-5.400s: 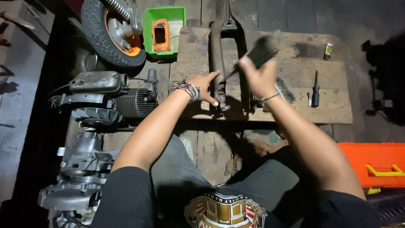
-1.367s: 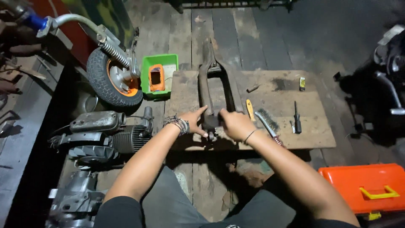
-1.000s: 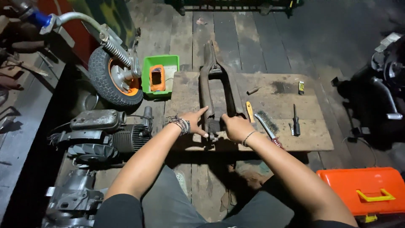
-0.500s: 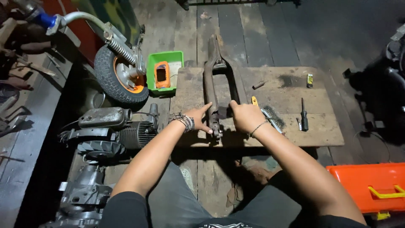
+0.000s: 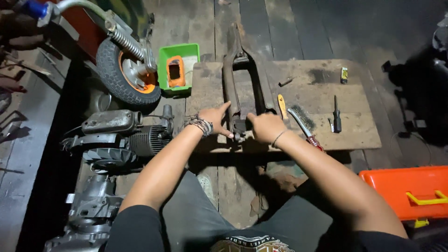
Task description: Cleaning the inside of a motorcycle fork component using a wire brush and a scraper
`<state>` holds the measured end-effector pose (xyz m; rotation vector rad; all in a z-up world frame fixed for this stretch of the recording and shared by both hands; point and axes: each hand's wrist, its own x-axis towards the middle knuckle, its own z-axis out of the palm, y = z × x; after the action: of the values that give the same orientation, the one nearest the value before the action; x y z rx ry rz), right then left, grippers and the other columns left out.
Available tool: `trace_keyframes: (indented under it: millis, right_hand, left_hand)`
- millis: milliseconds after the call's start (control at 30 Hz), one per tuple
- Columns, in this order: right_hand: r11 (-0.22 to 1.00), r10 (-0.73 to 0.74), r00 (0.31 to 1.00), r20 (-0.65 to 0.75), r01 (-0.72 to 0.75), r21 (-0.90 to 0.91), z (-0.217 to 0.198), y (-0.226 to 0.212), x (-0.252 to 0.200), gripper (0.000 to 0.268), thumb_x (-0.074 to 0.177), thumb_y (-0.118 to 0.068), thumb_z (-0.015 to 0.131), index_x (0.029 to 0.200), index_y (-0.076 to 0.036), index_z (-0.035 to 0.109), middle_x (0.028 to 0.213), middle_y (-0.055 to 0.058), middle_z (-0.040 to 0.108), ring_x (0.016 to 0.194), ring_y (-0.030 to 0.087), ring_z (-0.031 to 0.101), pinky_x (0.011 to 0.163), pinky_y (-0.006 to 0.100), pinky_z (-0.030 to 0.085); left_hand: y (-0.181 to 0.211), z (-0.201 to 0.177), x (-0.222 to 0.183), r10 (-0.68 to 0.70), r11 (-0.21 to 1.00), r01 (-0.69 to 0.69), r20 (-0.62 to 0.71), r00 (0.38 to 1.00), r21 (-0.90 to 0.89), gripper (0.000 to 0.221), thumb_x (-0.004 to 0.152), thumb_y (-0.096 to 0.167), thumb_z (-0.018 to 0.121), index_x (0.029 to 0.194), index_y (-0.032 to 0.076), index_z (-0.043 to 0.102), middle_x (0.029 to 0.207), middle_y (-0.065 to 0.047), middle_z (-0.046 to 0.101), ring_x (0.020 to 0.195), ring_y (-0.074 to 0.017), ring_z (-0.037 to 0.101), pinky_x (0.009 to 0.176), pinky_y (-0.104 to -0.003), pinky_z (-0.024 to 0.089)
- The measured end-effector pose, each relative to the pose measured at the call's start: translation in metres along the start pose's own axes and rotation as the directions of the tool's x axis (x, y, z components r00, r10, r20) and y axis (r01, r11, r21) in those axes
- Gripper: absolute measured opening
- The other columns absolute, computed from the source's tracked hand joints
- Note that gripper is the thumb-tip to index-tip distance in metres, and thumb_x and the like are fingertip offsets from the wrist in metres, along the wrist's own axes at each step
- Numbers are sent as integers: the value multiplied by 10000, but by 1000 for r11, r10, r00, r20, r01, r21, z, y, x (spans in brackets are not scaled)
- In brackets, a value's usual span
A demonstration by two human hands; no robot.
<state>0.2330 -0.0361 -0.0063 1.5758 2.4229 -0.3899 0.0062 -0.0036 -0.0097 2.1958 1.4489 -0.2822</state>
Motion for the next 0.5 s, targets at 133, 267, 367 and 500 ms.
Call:
trace_keyframes:
  millis: [133,267,367,500]
  right_hand:
    - [995,46,994,-101,-54,-79,-39,6,-10,344,977,-163,459,1297,-93,562,932,211,765,948,422,761,817,552,603]
    - [999,15,999,-29,-14,35,-24,0,-7,424,924,-218,558,1332,-99,546,983,240,755,988,466,739,834,589,586]
    - [1000,15,1000,-26,-16,-21,-7,6,3,377,949,-200,503,1307,-102,570,961,224,761,970,451,747,825,581,589]
    - [994,23,984,-177,-41,-97,-34,6,-5,251,973,-197,471,1169,-90,586,859,221,754,859,449,761,765,566,600]
  left_hand:
    - [-4,5,1,17,999,-17,-10,1000,-34,1167,684,689,839,1586,202,281,1331,-214,668,1221,-402,654,985,-556,535]
    - [1,1,3,44,997,-39,-69,997,72,1106,670,719,834,1517,189,361,1303,-208,675,1183,-401,670,943,-539,554]
    - [3,2,-2,79,995,-72,-102,992,73,1081,650,693,866,1468,148,418,1338,-198,645,1208,-391,650,954,-533,551]
    - [5,10,5,153,985,-138,-163,975,104,1088,648,607,905,1477,57,465,1519,-172,491,1388,-368,501,1107,-492,464]
